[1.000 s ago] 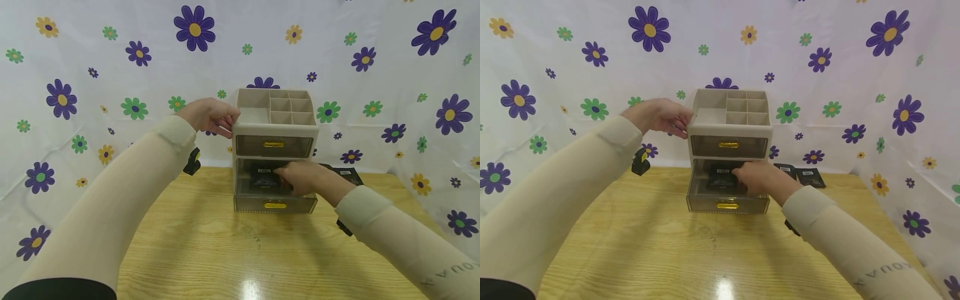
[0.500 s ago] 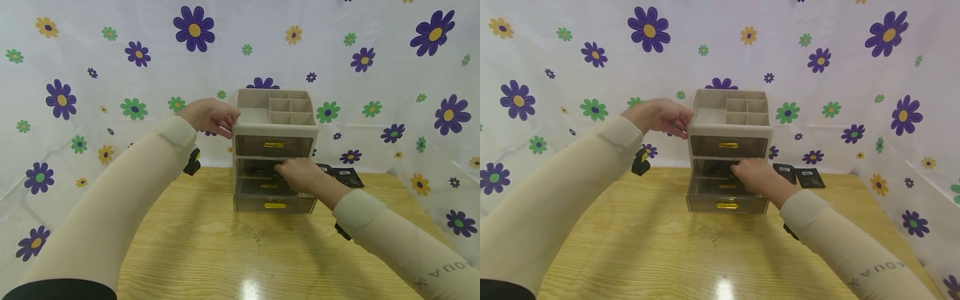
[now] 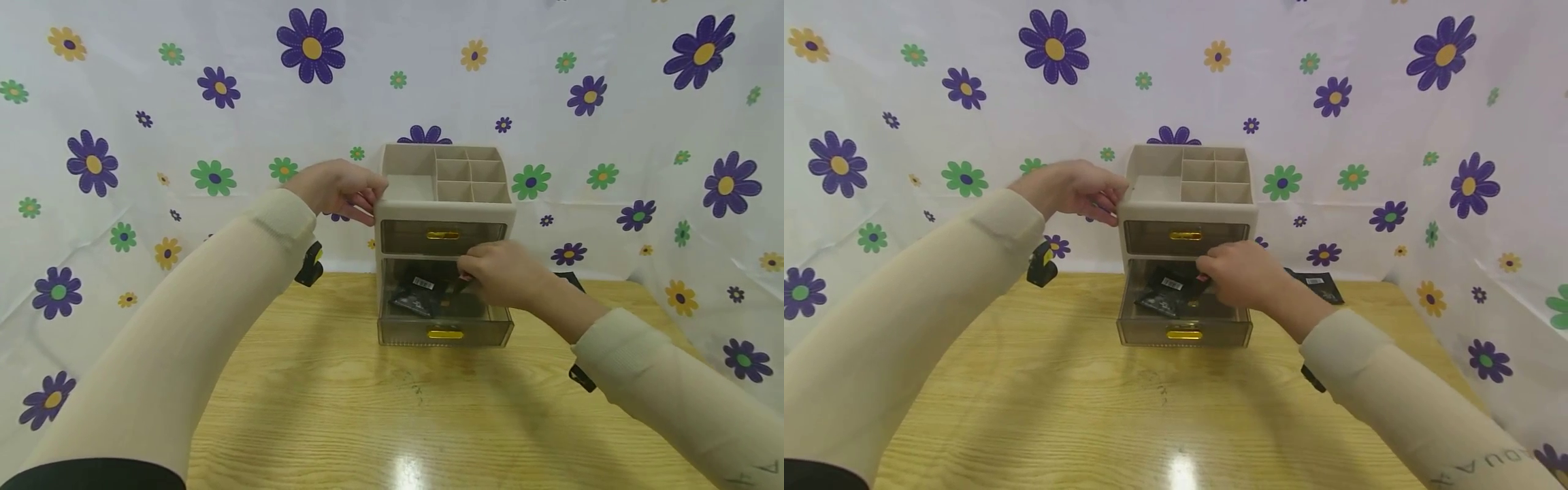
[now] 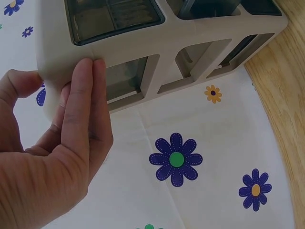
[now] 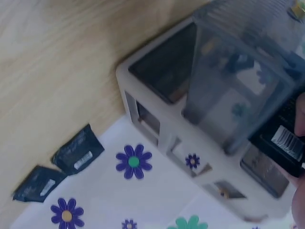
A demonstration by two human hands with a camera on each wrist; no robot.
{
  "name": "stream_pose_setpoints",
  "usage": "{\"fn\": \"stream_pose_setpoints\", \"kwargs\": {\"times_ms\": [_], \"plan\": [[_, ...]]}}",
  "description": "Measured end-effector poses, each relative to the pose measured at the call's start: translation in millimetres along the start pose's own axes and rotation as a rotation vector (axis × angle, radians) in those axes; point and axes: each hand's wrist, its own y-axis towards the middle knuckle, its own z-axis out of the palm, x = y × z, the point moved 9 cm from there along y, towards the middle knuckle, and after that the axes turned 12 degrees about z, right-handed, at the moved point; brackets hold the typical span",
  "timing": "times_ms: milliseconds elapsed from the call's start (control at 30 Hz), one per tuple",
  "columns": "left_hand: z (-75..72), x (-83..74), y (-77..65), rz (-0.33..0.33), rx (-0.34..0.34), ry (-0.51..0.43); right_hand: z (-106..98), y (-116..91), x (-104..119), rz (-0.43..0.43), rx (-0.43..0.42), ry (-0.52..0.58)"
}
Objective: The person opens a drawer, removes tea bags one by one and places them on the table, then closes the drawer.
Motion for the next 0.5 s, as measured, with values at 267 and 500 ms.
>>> {"fn": "stream_pose_setpoints", "kwargs": {"times_ms": [267,500], "plan": [[-1.0,-0.4,-1.6,0.005,-0.011,-0.007,-39,-28,-20,-0.042,-0.272,0.016],[-1.7,-0.1,-1.8,0.018,-0.017,0.010,-46,-55,-49,-0.010,-0.448,0.015]]}}
